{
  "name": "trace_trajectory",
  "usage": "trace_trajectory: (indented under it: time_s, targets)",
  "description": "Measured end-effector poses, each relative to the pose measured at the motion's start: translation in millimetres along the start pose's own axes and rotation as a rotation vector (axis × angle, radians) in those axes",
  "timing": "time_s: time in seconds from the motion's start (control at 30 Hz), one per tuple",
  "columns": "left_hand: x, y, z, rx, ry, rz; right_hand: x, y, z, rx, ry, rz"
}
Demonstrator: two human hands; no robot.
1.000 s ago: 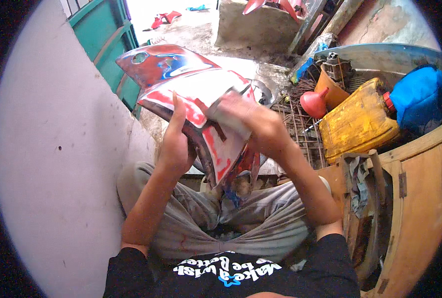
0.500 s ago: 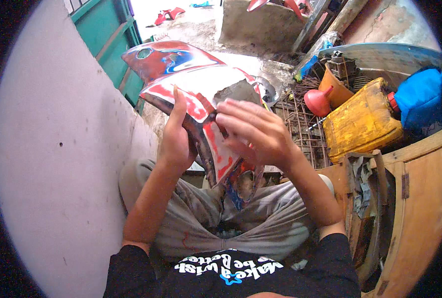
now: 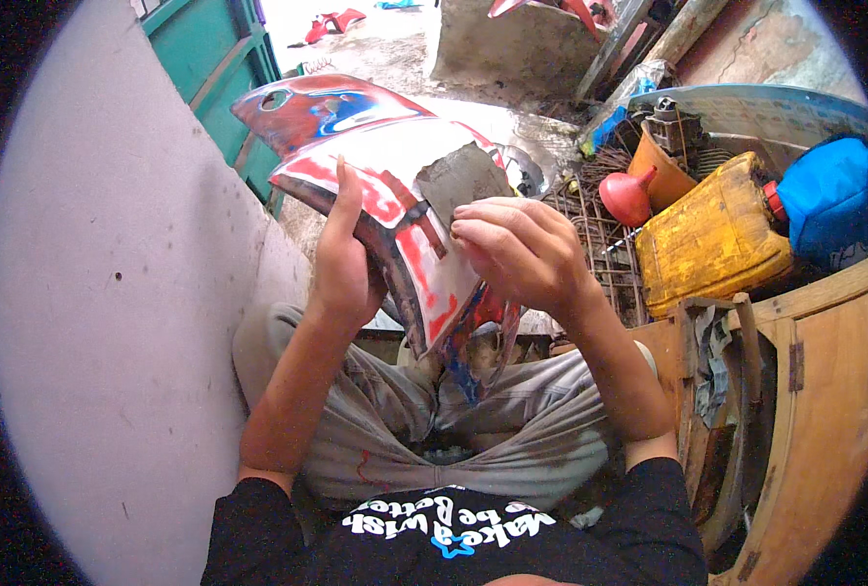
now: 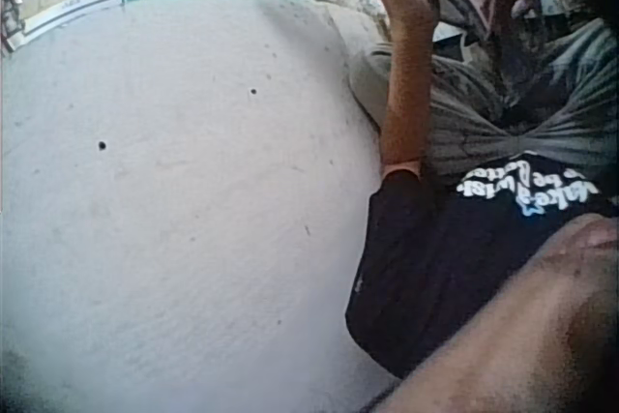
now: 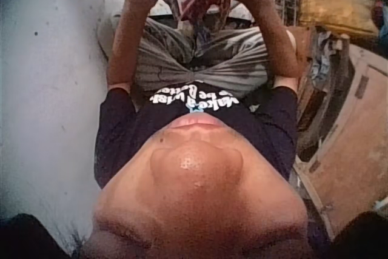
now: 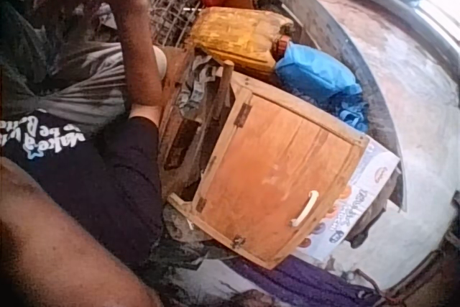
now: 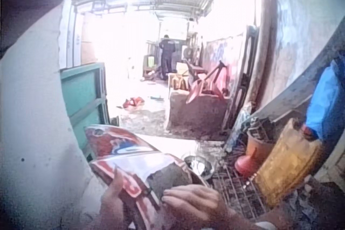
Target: The person sands the surface of a red and white motorcycle fairing piece using a piece of sandpaper.
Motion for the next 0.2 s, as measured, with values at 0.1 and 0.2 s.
trace_trajectory:
  time_s: [0.1, 0.2]
  targets:
    - [-3.1, -1.6, 1.6, -0.043, -0.004, 0.012, -2.1, 3.5, 3.0, -0.053, -0.048, -0.015]
    - [-3.1, -1.5, 0.2, -0.036, -0.003, 0.035, -5.0, 7.8, 3.9, -0.066, -0.069, -0.068]
Point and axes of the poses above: each hand's wrist, its own y-axis away from the middle knuckle, its own x-axis out of the back of the hand, z = x × y, the point moved 3 cm from there along -y, towards the middle knuckle, and after that the axes turned 6 degrees about -z, right-handed, at the moved point
